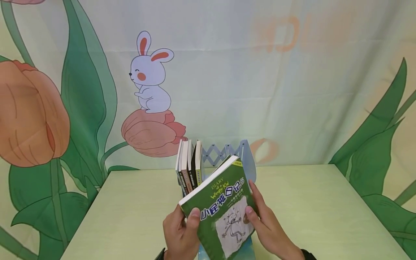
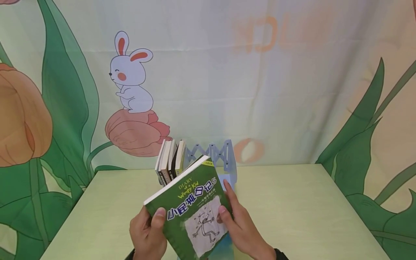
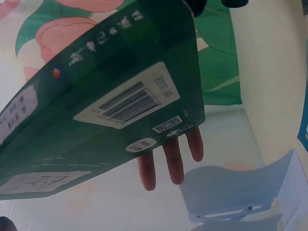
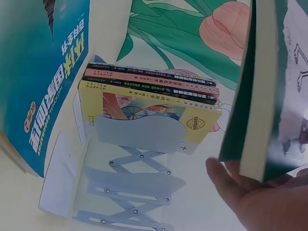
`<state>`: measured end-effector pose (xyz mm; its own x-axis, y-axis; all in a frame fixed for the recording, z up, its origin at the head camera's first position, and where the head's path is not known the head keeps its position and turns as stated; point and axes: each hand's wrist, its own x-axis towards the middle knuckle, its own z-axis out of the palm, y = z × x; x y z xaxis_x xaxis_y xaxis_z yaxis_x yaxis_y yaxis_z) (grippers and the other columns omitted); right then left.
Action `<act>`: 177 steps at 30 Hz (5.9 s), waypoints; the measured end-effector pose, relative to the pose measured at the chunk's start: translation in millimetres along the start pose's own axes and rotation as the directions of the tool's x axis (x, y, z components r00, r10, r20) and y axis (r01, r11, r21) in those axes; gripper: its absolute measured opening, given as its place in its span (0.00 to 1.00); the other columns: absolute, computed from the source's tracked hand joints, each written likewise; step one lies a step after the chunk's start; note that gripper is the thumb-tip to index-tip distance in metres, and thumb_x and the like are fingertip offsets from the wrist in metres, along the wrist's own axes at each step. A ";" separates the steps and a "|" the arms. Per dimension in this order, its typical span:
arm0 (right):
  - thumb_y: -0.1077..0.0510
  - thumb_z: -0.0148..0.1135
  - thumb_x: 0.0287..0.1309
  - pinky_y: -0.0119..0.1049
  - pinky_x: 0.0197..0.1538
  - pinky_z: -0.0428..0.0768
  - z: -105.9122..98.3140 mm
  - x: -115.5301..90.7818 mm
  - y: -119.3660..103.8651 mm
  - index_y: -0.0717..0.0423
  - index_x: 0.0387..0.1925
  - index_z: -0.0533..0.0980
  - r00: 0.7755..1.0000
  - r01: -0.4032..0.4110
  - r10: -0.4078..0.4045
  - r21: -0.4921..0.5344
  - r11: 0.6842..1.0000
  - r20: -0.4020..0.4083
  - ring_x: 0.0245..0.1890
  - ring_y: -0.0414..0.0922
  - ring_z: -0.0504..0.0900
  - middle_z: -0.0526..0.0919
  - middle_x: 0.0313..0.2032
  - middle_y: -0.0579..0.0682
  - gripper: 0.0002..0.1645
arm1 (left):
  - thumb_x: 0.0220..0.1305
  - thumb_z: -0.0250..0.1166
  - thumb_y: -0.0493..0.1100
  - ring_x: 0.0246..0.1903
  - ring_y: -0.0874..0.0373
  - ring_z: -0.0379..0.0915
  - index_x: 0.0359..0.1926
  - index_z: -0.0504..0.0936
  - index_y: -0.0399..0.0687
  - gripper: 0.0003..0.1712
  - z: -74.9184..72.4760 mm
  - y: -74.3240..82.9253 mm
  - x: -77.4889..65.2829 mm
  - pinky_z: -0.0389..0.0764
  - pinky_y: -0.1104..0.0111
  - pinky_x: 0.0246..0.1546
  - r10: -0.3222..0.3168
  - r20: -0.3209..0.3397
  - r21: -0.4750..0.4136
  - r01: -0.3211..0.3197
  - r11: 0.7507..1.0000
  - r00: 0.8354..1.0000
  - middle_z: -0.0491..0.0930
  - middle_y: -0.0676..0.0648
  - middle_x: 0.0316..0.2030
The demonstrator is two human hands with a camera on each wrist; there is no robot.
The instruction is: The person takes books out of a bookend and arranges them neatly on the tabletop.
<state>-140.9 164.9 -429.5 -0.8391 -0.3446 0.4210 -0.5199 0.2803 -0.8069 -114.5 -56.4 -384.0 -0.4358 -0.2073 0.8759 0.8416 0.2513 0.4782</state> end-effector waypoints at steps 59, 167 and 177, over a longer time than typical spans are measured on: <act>0.65 0.39 0.75 0.41 0.38 0.85 6.4 -12.4 -7.0 0.45 0.76 0.49 0.984 0.005 0.029 0.190 0.982 -0.176 0.42 0.40 0.85 0.77 0.49 0.55 0.33 | 0.64 0.64 0.38 0.36 0.63 0.85 0.76 0.49 0.52 0.46 -8.9 -14.7 -30.1 0.83 0.68 0.36 -0.640 0.423 0.095 0.671 0.735 0.641 0.86 0.43 0.48; 0.45 0.58 0.67 0.30 0.30 0.79 8.4 -53.8 49.4 0.62 0.71 0.54 0.820 -0.473 0.449 -0.020 0.881 0.354 0.27 0.37 0.83 0.82 0.31 0.46 0.42 | 0.65 0.63 0.49 0.17 0.64 0.72 0.64 0.60 0.28 0.38 -40.8 -64.2 -80.6 0.71 0.73 0.20 -0.770 0.602 0.443 0.713 0.542 0.211 0.82 0.48 0.19; 0.49 0.58 0.67 0.29 0.30 0.76 10.5 -59.1 59.3 0.65 0.69 0.55 0.835 -0.412 0.407 -0.068 0.909 0.370 0.24 0.33 0.78 0.80 0.27 0.44 0.40 | 0.64 0.63 0.47 0.18 0.64 0.74 0.59 0.61 0.27 0.33 -42.8 -69.9 -88.3 0.74 0.70 0.24 -0.768 0.618 0.489 0.683 0.543 0.167 0.82 0.47 0.20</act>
<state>-120.4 192.5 -506.6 -0.8533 -0.5051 -0.1296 -0.1373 0.4575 -0.8786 -121.2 -96.1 -497.5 -0.9165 0.3569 -0.1804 0.0031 0.4575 0.8892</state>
